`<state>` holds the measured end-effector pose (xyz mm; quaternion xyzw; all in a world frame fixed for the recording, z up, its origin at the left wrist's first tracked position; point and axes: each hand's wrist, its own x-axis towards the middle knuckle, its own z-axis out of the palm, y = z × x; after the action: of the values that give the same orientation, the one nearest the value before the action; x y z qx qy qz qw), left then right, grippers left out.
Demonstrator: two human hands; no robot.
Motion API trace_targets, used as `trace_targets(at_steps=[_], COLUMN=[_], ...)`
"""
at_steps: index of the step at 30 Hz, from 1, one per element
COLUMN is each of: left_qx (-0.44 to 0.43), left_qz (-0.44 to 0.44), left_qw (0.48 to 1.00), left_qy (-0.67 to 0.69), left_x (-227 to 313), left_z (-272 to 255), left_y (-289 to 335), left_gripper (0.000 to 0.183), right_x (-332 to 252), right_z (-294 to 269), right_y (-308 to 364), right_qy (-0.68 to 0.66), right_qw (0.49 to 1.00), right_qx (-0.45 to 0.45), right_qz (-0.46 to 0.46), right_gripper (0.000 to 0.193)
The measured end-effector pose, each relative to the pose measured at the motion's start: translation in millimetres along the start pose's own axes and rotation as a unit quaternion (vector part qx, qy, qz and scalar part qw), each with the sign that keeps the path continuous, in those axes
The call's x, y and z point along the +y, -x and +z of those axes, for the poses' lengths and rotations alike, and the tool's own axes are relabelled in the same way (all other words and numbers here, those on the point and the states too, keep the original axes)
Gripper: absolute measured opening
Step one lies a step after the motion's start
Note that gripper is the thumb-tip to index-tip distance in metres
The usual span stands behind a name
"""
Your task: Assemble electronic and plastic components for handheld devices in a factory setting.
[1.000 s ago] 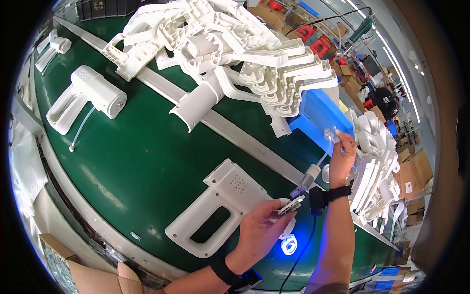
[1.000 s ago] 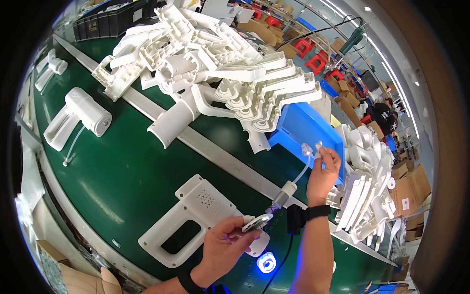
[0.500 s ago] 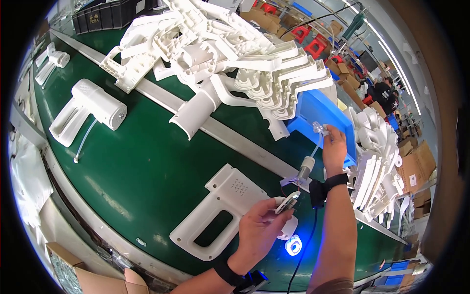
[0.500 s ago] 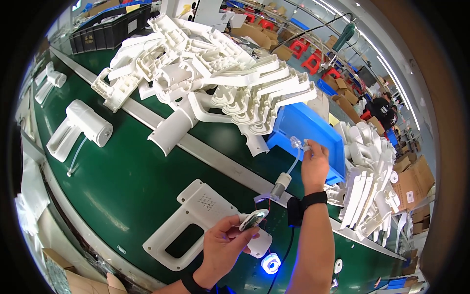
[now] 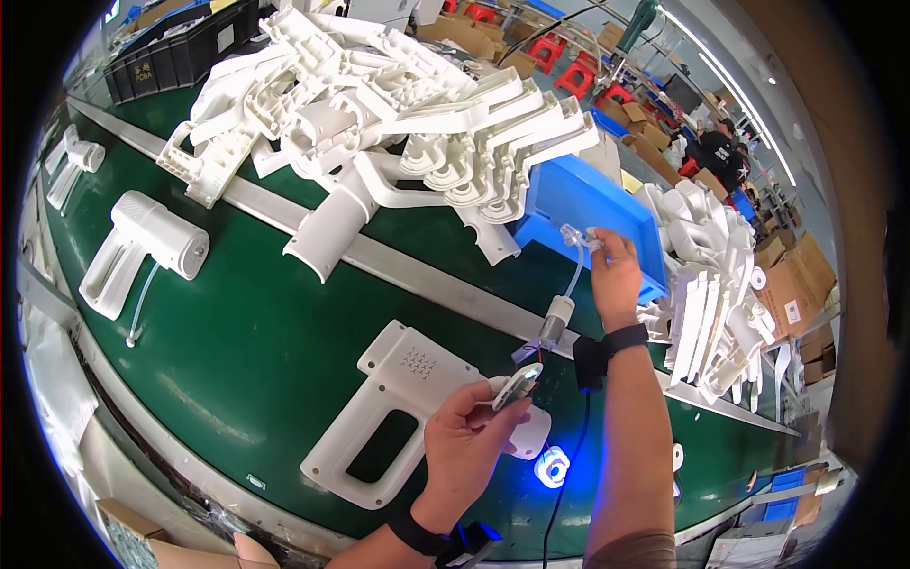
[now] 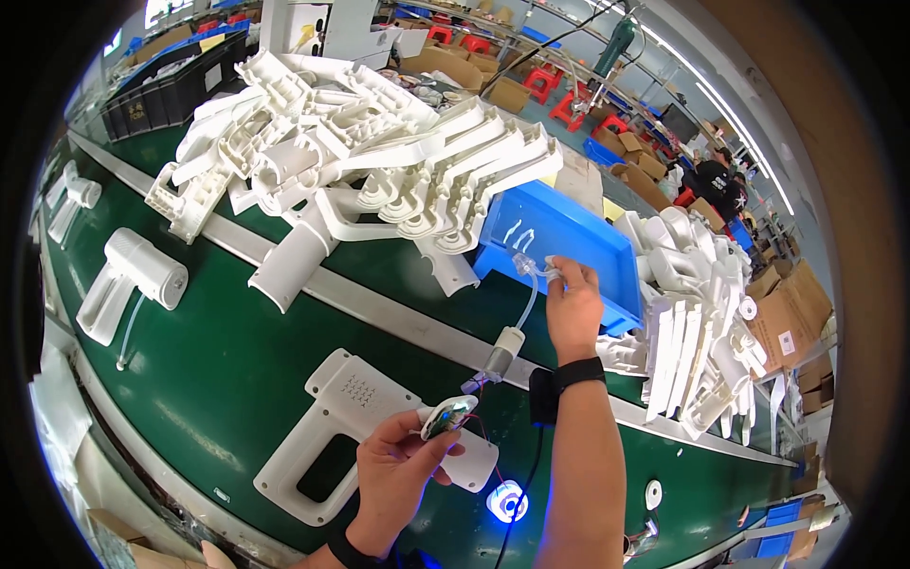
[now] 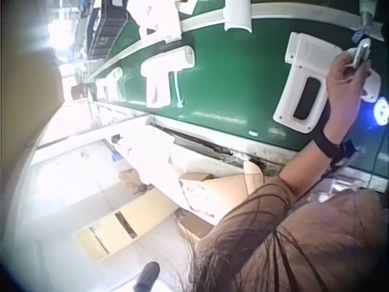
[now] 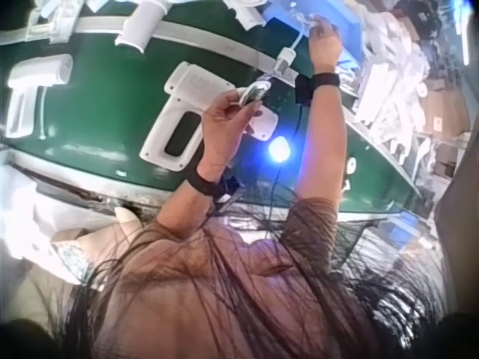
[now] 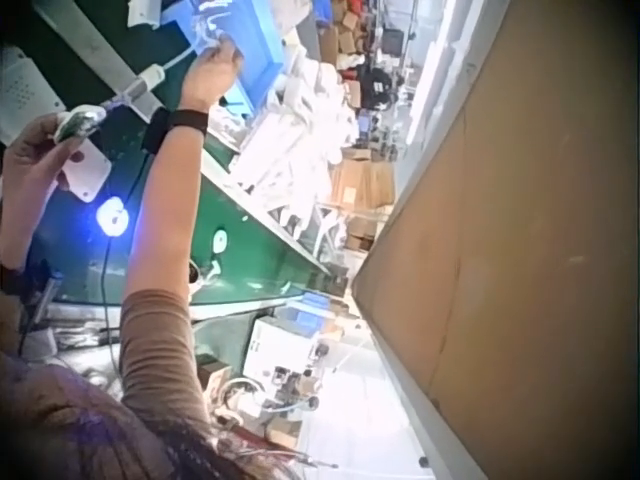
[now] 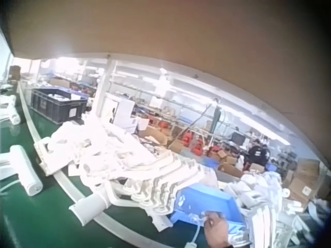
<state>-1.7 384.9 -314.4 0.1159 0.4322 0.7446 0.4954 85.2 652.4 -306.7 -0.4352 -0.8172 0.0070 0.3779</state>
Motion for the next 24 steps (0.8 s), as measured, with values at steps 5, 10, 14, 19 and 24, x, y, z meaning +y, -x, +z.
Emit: trace_targets(at_steps=[5, 10, 14, 19, 24], left_qx=[0.001, 0.0, -0.006, -0.003, -0.003], left_qz=[0.006, 0.009, 0.009, 0.011, 0.012], left_qw=[1.0, 1.0, 1.0, 1.0, 1.0], left_qy=[-0.003, -0.008, -0.005, -0.002, 0.001], left_x=[-0.2, 0.2, -0.2, -2.6, -0.8], left_z=[0.4, 0.3, -0.5, 0.2, -2.5], left_y=[0.9, 1.1, 1.2, 0.7, 1.0], left_gripper=[0.023, 0.023, 0.023, 0.023, 0.024], right_x=[-0.8, -0.2, -0.5, 0.4, -1.6], right_z=[1.3, 1.8, 1.5, 1.4, 2.0], right_y=[2.2, 3.3, 3.9, 3.7, 3.5], right_qy=[-0.002, -0.006, -0.006, -0.004, 0.005], right_qw=[1.0, 1.0, 1.0, 1.0, 0.999], right_qx=[0.003, 0.007, 0.009, 0.015, 0.009], right_qz=[-0.001, -0.01, -0.015, -0.017, -0.031], right_gripper=[0.024, 0.023, 0.023, 0.023, 0.025])
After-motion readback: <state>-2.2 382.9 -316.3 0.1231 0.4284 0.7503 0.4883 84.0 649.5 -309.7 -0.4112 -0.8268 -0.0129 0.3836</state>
